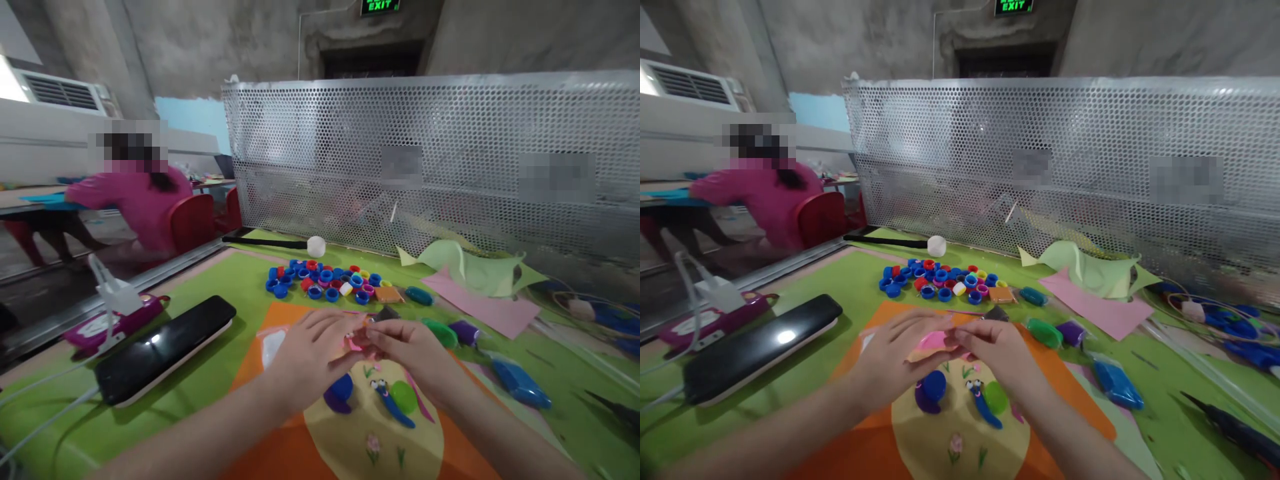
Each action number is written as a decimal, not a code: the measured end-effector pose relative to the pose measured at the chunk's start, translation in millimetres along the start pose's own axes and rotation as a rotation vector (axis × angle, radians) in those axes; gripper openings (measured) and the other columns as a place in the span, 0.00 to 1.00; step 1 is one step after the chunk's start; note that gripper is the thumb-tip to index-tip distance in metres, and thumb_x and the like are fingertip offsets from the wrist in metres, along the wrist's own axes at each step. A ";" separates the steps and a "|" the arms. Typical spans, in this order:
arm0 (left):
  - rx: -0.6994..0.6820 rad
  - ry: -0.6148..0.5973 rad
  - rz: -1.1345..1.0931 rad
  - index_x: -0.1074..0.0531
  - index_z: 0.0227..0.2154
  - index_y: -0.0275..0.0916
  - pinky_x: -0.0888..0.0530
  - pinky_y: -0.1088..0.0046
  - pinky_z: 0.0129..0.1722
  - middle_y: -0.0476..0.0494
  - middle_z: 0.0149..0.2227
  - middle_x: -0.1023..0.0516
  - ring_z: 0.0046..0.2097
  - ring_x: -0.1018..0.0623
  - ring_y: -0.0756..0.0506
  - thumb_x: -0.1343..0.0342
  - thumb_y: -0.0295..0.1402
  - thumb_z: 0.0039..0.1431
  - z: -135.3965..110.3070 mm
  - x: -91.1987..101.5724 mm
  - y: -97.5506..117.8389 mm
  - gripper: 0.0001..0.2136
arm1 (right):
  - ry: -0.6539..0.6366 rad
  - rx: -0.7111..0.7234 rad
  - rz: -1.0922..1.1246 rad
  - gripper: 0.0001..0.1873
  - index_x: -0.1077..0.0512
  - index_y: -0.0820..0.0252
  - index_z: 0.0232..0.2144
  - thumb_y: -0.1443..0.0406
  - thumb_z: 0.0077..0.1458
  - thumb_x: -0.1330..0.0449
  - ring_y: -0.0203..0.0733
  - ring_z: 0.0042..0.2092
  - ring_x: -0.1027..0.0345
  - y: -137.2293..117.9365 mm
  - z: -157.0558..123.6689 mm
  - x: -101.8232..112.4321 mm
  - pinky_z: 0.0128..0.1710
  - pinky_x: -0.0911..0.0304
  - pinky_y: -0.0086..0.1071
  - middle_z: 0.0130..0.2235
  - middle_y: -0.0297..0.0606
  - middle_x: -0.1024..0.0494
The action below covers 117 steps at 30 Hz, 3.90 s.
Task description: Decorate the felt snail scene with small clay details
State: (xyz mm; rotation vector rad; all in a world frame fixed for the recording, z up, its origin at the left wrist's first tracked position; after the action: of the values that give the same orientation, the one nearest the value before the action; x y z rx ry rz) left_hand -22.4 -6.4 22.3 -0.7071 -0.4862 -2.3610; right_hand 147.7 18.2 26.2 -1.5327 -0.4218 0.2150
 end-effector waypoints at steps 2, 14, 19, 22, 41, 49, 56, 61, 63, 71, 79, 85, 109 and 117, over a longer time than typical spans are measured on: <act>0.012 0.034 -0.015 0.34 0.41 0.39 0.25 0.69 0.38 0.46 0.35 0.22 0.38 0.24 0.47 0.44 0.36 0.55 -0.3 0.0 2.1 0.12 | -0.034 -0.019 0.024 0.11 0.22 0.58 0.31 0.58 0.48 0.38 0.38 0.34 0.31 2.7 -1.4 -4.3 0.32 0.39 0.28 0.32 0.39 0.22; 0.054 0.093 -0.081 0.32 0.41 0.42 0.25 0.71 0.34 0.51 0.30 0.21 0.32 0.23 0.48 0.42 0.28 0.52 -2.1 -0.7 5.2 0.12 | -0.041 -0.052 0.121 0.11 0.22 0.57 0.30 0.57 0.46 0.36 0.35 0.29 0.33 5.6 -3.0 -10.3 0.26 0.43 0.24 0.25 0.36 0.24; 0.040 0.085 -0.052 0.30 0.37 0.42 0.25 0.71 0.36 0.49 0.32 0.21 0.35 0.23 0.48 0.45 0.24 0.52 -0.1 2.3 4.6 0.10 | -0.007 -0.051 0.080 0.07 0.22 0.56 0.28 0.60 0.47 0.38 0.33 0.27 0.33 -0.6 -5.9 -12.0 0.25 0.43 0.24 0.24 0.34 0.24; 0.010 0.083 -0.026 0.31 0.40 0.42 0.25 0.70 0.35 0.49 0.32 0.21 0.35 0.23 0.48 0.45 0.23 0.52 -0.2 3.9 5.4 0.12 | 0.014 -0.048 0.064 0.07 0.22 0.56 0.26 0.61 0.46 0.39 0.34 0.27 0.32 -2.2 -5.9 -11.7 0.24 0.42 0.24 0.23 0.33 0.24; 0.173 -0.037 -0.125 0.34 0.39 0.42 0.28 0.67 0.38 0.52 0.29 0.23 0.33 0.25 0.48 0.46 0.22 0.50 -3.7 0.6 11.8 0.13 | 0.118 0.012 0.015 0.05 0.27 0.59 0.22 0.64 0.39 0.42 0.37 0.27 0.34 1.5 -5.5 -15.1 0.28 0.40 0.30 0.25 0.35 0.26; 0.503 0.040 -0.258 0.34 0.39 0.41 0.28 0.67 0.37 0.46 0.38 0.27 0.33 0.26 0.48 0.48 0.30 0.55 -1.8 3.7 -5.1 0.08 | 0.146 0.024 0.184 0.09 0.42 0.58 0.20 0.60 0.46 0.51 0.34 0.23 0.37 -2.8 -3.7 -5.4 0.22 0.45 0.27 0.23 0.29 0.36; 0.573 -0.130 -0.487 0.46 0.55 0.43 0.26 0.70 0.36 0.46 0.37 0.24 0.37 0.24 0.47 0.48 0.29 0.55 -1.8 -1.9 -4.7 0.24 | 0.079 0.032 0.098 0.14 0.40 0.59 0.20 0.56 0.49 0.47 0.33 0.21 0.39 1.1 -4.0 -10.1 0.21 0.46 0.26 0.19 0.28 0.36; 0.540 -0.164 -0.536 0.35 0.46 0.44 0.27 0.75 0.35 0.52 0.33 0.23 0.35 0.24 0.50 0.46 0.28 0.53 -0.1 -0.1 -1.2 0.16 | 0.053 0.070 0.021 0.10 0.37 0.60 0.24 0.59 0.49 0.45 0.32 0.22 0.39 -0.6 -2.5 -9.6 0.23 0.44 0.26 0.23 0.29 0.33; 0.536 -0.176 -0.480 0.32 0.42 0.43 0.27 0.75 0.35 0.52 0.32 0.23 0.34 0.24 0.50 0.45 0.28 0.53 0.0 1.7 -1.9 0.12 | 0.035 0.073 -0.009 0.10 0.35 0.60 0.25 0.59 0.49 0.44 0.32 0.22 0.38 -1.1 -3.4 -9.4 0.23 0.43 0.26 0.24 0.31 0.32; 0.485 -0.188 -0.423 0.25 0.31 0.44 0.31 0.75 0.38 0.52 0.32 0.22 0.36 0.26 0.50 0.45 0.31 0.55 1.1 5.1 -7.2 0.04 | 0.014 0.108 -0.102 0.13 0.33 0.60 0.26 0.59 0.55 0.52 0.33 0.23 0.36 3.2 -2.2 -5.1 0.21 0.43 0.26 0.25 0.34 0.29; 0.553 -0.250 -0.350 0.28 0.24 0.41 0.33 0.76 0.34 0.53 0.28 0.25 0.33 0.27 0.50 0.42 0.33 0.52 1.8 2.7 -11.6 0.04 | 0.164 0.188 -0.298 0.11 0.35 0.58 0.24 0.58 0.51 0.48 0.35 0.23 0.35 10.5 -10.0 13.9 0.23 0.39 0.27 0.22 0.32 0.31; 0.570 -0.305 -0.355 0.27 0.25 0.42 0.31 0.77 0.37 0.51 0.30 0.24 0.35 0.26 0.49 0.42 0.32 0.52 -1.4 -7.1 -19.4 0.03 | 0.297 0.264 -0.578 0.10 0.32 0.56 0.25 0.60 0.54 0.48 0.37 0.24 0.38 48.1 -28.1 48.2 0.23 0.44 0.29 0.24 0.33 0.29; 0.216 -0.550 -0.007 0.26 0.28 0.43 0.31 0.74 0.37 0.51 0.30 0.22 0.35 0.25 0.48 0.45 0.33 0.54 0.6 -24.4 -30.5 0.04 | 0.199 0.226 -0.709 0.10 0.28 0.55 0.31 0.65 0.56 0.50 0.39 0.34 0.31 57.0 -14.1 65.6 0.30 0.41 0.29 0.34 0.33 0.24; 0.262 -0.516 0.083 0.27 0.26 0.40 0.31 0.71 0.37 0.48 0.29 0.22 0.36 0.26 0.45 0.47 0.35 0.55 10.8 -13.6 -30.3 0.07 | 0.172 0.250 -0.783 0.11 0.29 0.57 0.28 0.65 0.57 0.50 0.39 0.31 0.33 58.5 -16.5 63.4 0.27 0.44 0.28 0.30 0.34 0.25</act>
State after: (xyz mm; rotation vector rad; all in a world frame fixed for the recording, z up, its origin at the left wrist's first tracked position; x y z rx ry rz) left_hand -29.1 27.5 17.8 -1.1847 -0.9448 -1.9743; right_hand 219.2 30.1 -23.3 -1.0384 -0.7892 -0.4563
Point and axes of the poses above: each hand's wrist, its own z-axis towards the middle knuckle, its own x-axis out of the back of the hand, y = z × x, the point moved 1 cm from there along z, towards the middle knuckle
